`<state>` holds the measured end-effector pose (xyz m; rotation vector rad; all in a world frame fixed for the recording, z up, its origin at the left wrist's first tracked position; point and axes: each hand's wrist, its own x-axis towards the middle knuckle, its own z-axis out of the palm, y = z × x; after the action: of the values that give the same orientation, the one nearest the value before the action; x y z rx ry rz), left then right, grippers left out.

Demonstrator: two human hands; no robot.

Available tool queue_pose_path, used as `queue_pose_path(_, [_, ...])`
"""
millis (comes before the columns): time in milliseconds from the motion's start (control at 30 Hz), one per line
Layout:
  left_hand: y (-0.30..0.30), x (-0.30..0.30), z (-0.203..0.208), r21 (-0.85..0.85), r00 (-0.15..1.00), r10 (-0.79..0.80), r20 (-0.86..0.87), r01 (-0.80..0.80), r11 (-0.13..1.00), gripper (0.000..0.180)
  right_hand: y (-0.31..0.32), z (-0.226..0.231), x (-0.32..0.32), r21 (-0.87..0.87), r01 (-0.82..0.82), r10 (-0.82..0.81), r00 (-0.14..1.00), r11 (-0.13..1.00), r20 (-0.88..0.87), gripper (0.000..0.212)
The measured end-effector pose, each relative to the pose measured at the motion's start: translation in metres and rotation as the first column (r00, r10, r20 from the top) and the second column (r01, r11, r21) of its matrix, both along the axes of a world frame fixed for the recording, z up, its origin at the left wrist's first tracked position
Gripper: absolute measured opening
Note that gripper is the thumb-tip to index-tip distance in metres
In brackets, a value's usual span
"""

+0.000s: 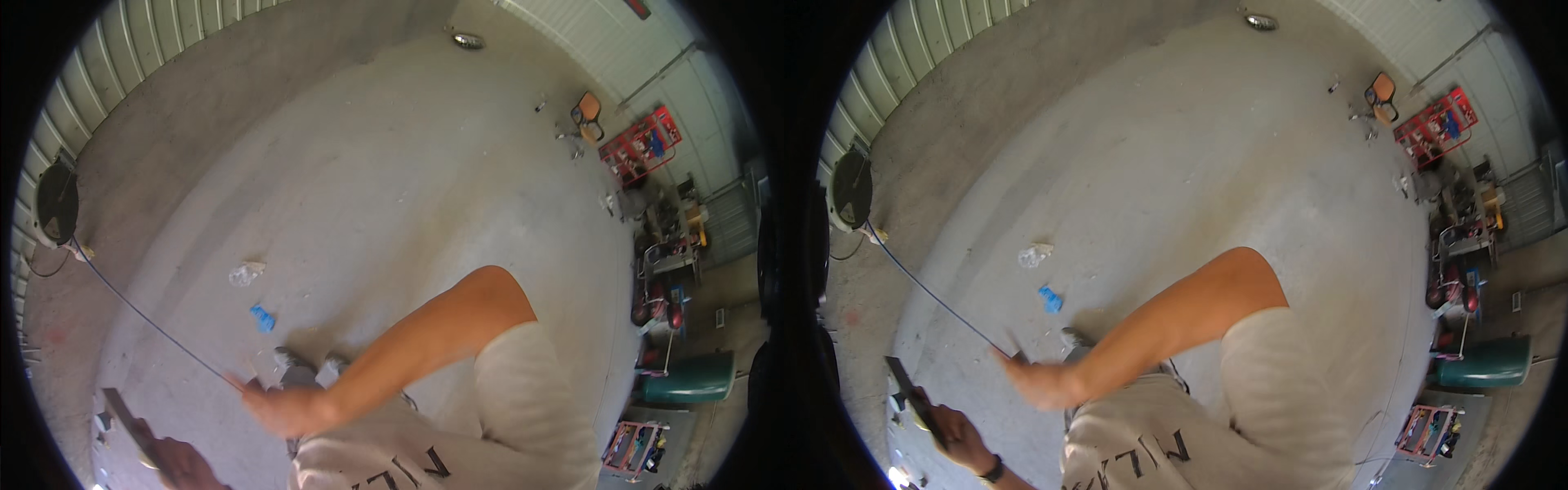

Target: The person holds a small rectangular metal piece and rubs its surface with a sanding block. They repeatedly flip the piece and continue sanding different areas while standing in a garage.

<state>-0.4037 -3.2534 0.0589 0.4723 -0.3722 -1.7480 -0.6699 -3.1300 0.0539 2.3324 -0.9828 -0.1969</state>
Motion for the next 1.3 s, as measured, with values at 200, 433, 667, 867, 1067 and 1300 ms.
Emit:
queue_pose_path(200, [-0.116,0.0,-0.002,-0.197,0.965,-0.214,-0.149,0.183,0.963,0.065,-0.027,0.093,0.07,-0.134,-0.247,0.066,0.661,0.96,-0.748,0.022])
queue_pose_path(433, [-0.174,-0.003,-0.029,-0.123,0.974,-0.159,-0.164,0.14,0.983,0.068,-0.086,0.104,0.086,0.024,-0.22,0.128,0.472,0.975,-0.872,0.029])
queue_pose_path(667, [-0.194,0.012,-0.039,-0.134,0.97,-0.16,-0.184,0.136,0.981,0.07,-0.146,0.09,0.067,0.01,-0.23,0.155,0.622,0.973,-0.767,0.006])
queue_pose_path(867, [-0.198,0.002,-0.036,-0.118,0.987,-0.103,-0.123,0.088,0.989,0.069,-0.177,0.088,0.039,0.052,-0.259,0.213,0.647,0.964,-0.732,0.008])
queue_pose_path(1067, [-0.199,-0.027,-0.02,-0.121,0.997,0.058,-0.048,-0.064,0.991,0.065,-0.191,0.104,-0.009,-0.018,-0.455,0.25,0.521,0.89,-0.816,0.018])
queue_pose_path(1300, [-0.221,-0.121,0.035,-0.271,0.999,0.045,0.01,-0.04,0.962,0.045,-0.247,0.085,-0.083,-0.037,-0.49,0.259,0.521,0.871,-0.813,0.014])
